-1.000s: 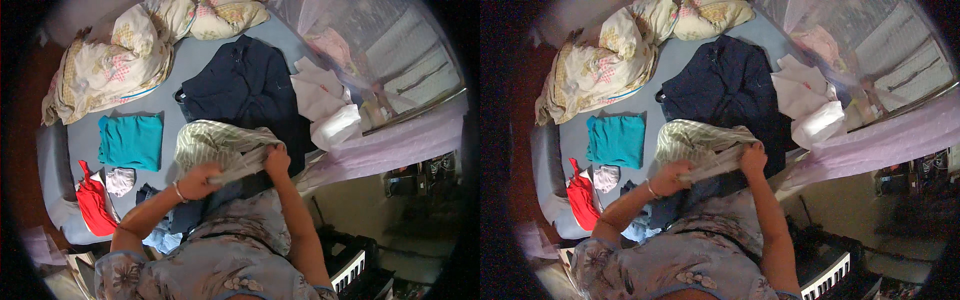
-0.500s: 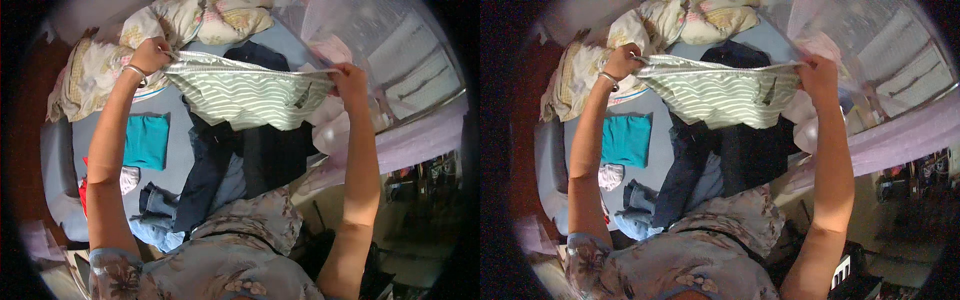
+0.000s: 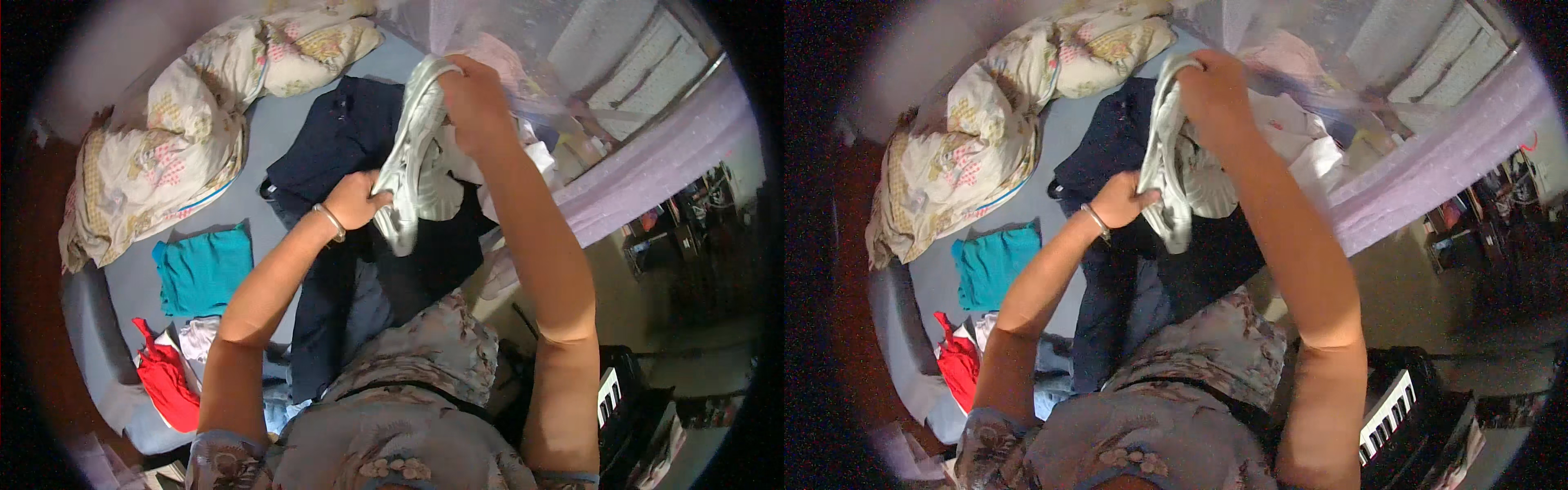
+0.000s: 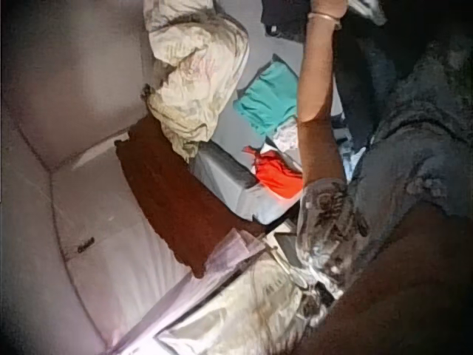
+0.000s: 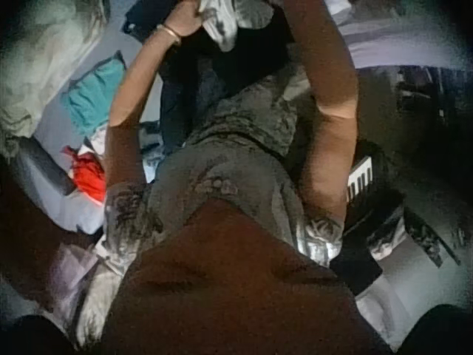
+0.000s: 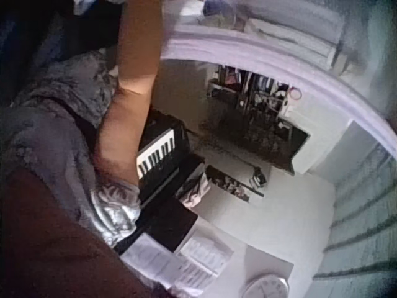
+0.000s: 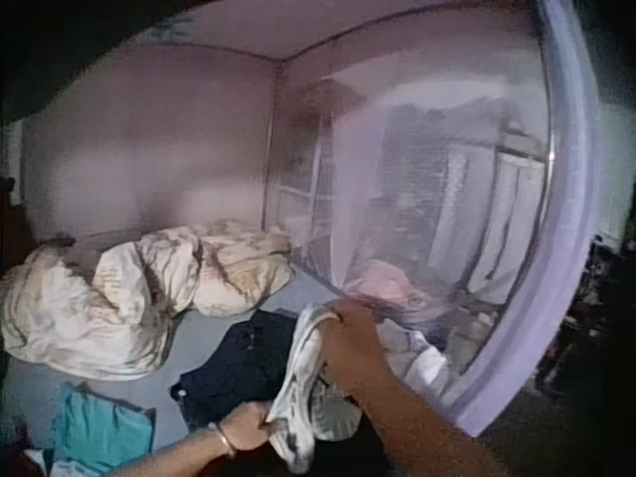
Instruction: Folding various items of clothing, including t-shirts and trousers, on top of a bed.
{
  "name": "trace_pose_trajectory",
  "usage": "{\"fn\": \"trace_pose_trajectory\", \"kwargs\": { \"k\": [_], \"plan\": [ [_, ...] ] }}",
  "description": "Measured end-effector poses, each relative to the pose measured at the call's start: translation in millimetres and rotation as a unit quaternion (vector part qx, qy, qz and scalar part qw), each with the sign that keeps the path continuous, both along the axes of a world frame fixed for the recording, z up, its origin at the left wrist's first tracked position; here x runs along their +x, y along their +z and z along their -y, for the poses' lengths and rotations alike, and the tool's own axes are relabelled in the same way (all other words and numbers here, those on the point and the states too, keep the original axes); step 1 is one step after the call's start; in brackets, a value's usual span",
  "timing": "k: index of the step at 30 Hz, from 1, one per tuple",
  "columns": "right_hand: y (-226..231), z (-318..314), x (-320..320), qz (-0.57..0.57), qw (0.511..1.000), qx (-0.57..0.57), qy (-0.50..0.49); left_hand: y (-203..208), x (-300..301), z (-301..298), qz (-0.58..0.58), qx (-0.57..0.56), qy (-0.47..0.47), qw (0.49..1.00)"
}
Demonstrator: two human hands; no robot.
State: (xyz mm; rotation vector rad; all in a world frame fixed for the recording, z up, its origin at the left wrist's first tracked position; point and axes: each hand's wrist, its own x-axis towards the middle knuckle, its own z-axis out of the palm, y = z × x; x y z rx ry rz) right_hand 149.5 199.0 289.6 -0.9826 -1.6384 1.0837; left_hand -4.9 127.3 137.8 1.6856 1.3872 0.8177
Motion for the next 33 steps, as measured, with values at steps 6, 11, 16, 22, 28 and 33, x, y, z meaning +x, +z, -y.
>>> {"fn": "trace_pose_trajectory", "kwargs": {
  "k": [6,11,16,22,28,33],
  "plan": [
    [-31,-12,85,0.507,0.743,0.425,-0.099,26,-81,4,-0.032,0.165,0.265,0.950],
    [-25,-24,129,0.603,0.771,0.205,-0.007,108,-188,25,-0.232,0.150,0.209,0.938],
    [25,-32,132,0.335,0.927,0.146,0.079,169,-189,33,-0.021,0.155,0.137,0.978],
    [32,-54,104,0.302,0.947,0.025,-0.105,184,-163,-1,0.047,0.053,0.249,0.966],
    [53,-51,118,0.136,0.969,0.107,-0.178,205,-138,-14,0.328,0.141,0.351,0.866],
    [35,17,162,0.234,0.904,0.274,-0.231,155,-102,75,-0.106,0.510,0.299,0.800]
  ]
}}
